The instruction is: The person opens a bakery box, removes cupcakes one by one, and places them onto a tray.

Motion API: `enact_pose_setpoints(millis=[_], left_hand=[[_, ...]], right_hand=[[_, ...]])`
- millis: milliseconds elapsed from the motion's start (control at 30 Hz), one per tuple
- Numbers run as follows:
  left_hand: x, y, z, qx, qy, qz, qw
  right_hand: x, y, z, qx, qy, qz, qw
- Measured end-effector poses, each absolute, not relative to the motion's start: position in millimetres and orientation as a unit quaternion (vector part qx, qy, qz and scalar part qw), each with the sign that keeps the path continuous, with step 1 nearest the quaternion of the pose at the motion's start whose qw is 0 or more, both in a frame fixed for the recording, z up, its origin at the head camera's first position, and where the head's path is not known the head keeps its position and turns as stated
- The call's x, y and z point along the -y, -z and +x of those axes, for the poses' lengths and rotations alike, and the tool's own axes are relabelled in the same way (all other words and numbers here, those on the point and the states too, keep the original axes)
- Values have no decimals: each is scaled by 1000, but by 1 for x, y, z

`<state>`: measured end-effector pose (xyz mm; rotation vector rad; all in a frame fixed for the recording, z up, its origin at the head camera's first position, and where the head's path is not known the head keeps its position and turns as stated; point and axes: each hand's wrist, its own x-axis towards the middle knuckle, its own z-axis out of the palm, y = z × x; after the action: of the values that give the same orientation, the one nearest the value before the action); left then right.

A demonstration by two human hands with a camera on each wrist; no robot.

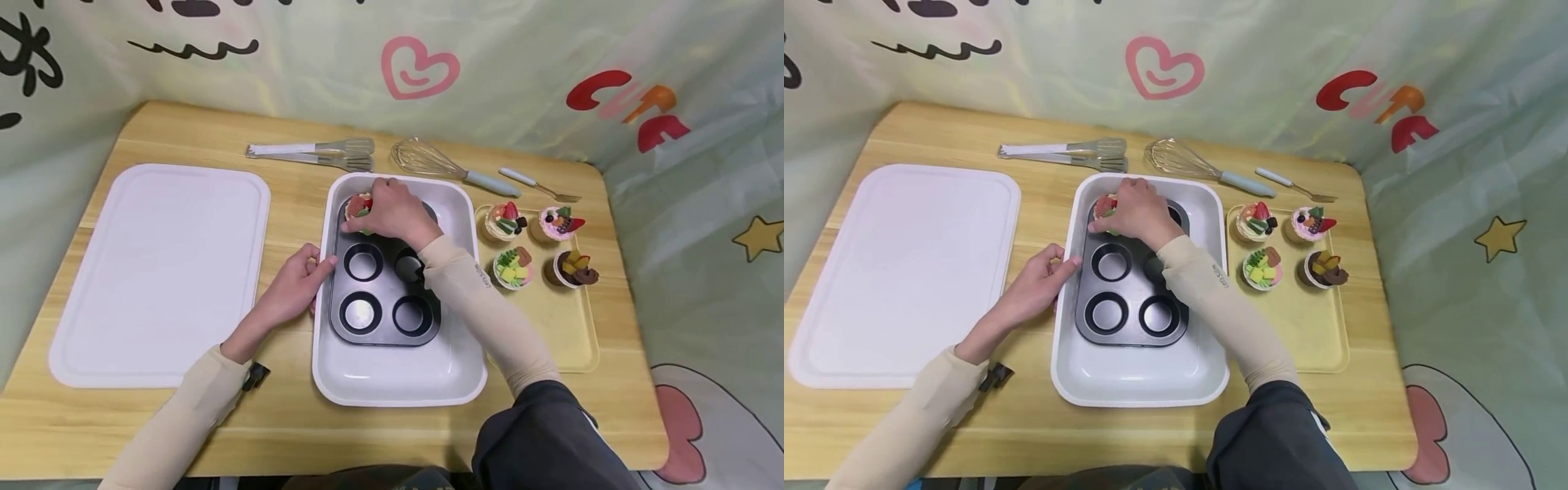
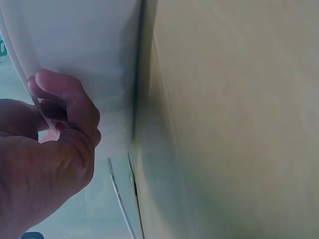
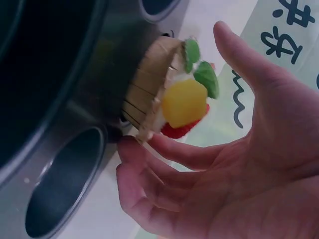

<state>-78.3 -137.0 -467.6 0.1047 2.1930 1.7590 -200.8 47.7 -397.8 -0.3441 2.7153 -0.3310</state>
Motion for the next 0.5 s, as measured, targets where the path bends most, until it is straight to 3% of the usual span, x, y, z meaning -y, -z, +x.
enact_pose_setpoints(millis=[500], left_hand=[[135,469,-77,-766,-621,33,164]], right_hand=[[-44,414,-204,-968,116,-136,175]])
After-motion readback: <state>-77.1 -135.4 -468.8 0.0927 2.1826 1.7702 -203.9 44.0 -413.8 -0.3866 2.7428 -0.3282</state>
